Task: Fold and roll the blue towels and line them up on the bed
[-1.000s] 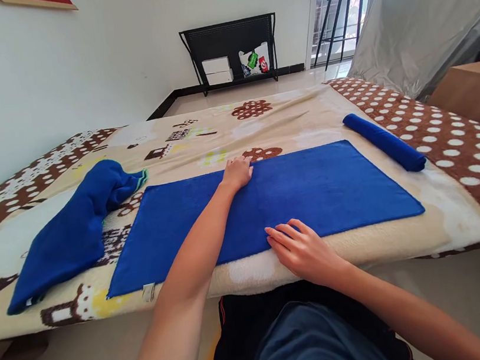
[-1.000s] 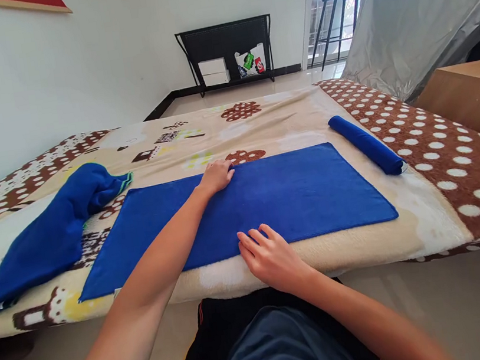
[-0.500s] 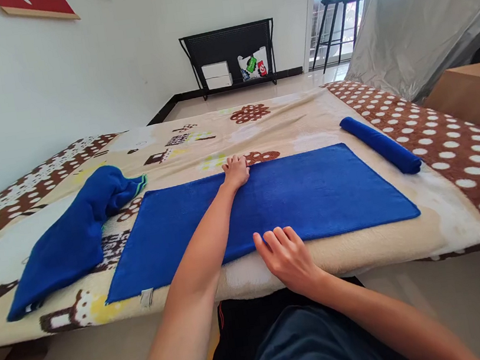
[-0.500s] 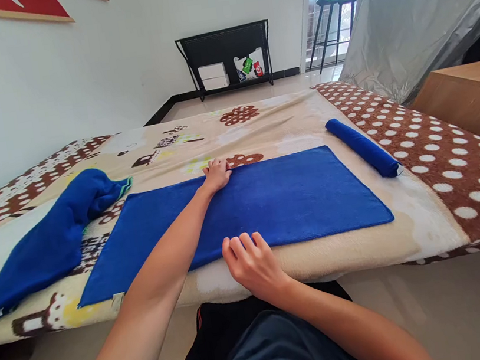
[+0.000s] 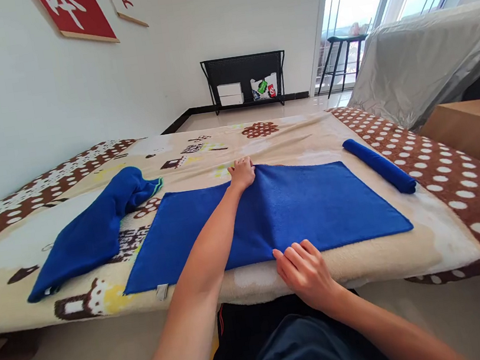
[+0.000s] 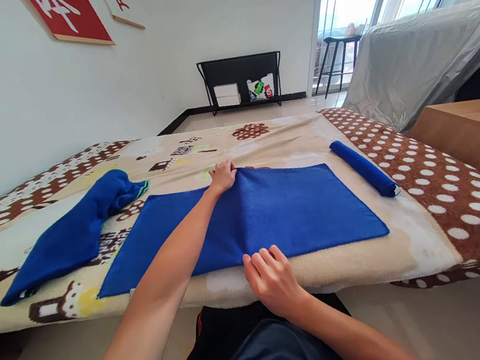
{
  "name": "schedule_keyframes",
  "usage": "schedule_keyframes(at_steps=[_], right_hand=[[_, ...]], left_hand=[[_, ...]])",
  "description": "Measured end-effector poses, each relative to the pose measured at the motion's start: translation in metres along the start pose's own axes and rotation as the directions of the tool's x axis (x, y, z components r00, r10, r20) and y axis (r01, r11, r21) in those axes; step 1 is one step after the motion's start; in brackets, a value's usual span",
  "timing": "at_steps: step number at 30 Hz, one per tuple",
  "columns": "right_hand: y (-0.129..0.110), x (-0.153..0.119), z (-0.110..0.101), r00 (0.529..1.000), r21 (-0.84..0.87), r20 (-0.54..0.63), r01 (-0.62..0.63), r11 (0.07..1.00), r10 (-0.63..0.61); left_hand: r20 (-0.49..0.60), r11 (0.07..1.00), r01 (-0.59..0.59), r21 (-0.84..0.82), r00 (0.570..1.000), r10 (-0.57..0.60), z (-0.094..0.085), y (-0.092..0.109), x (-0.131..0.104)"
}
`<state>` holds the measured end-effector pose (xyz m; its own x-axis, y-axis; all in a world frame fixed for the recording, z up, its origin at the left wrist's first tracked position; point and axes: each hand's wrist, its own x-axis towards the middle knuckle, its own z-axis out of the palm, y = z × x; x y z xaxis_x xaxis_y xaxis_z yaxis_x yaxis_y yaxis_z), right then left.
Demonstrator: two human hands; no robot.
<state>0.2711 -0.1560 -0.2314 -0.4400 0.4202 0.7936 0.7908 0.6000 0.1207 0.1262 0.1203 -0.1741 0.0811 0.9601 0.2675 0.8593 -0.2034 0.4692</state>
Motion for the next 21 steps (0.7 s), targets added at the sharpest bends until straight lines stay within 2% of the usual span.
schedule_keyframes(at_steps=[5, 9, 11, 13, 15, 18, 21], right_hand=[[0.019, 0.016, -0.029, 0.994, 0.108, -0.097, -0.046, 0.993, 0.057], [0.041, 0.038, -0.063, 0.967, 0.241, -0.151, -0.163, 0.957, 0.203], [0.055, 0.053, -0.081, 0.922, 0.271, -0.18, -0.289, 0.918, 0.343], [0.073, 0.07, -0.096, 0.838, 0.293, -0.228, -0.426, 0.856, 0.496], [0.094, 0.089, -0.107, 0.757, 0.367, -0.264, -0.494, 0.788, 0.597], [0.127, 0.121, -0.115, 0.707, 0.547, -0.275, -0.442, 0.711, 0.652], [0.156, 0.153, -0.12, 0.661, 0.647, -0.324, -0.367, 0.669, 0.676]], left_hand=[[-0.075, 0.957, 0.079, -0.278, 0.992, -0.104, -0.036, 0.003, 0.006], [-0.091, 0.831, 0.085, -0.55, 0.983, -0.161, -0.076, 0.001, 0.007], [-0.069, 0.743, 0.083, -0.664, 0.983, -0.171, -0.097, 0.002, 0.005], [-0.045, 0.652, 0.077, -0.755, 0.985, -0.168, -0.12, 0.004, 0.001], [-0.038, 0.574, 0.06, -0.816, 0.987, -0.157, -0.142, 0.007, -0.003], [-0.046, 0.437, 0.022, -0.899, 0.988, -0.145, -0.174, 0.015, -0.01], [-0.11, 0.301, -0.057, -0.952, 0.98, -0.164, -0.202, 0.027, -0.017]])
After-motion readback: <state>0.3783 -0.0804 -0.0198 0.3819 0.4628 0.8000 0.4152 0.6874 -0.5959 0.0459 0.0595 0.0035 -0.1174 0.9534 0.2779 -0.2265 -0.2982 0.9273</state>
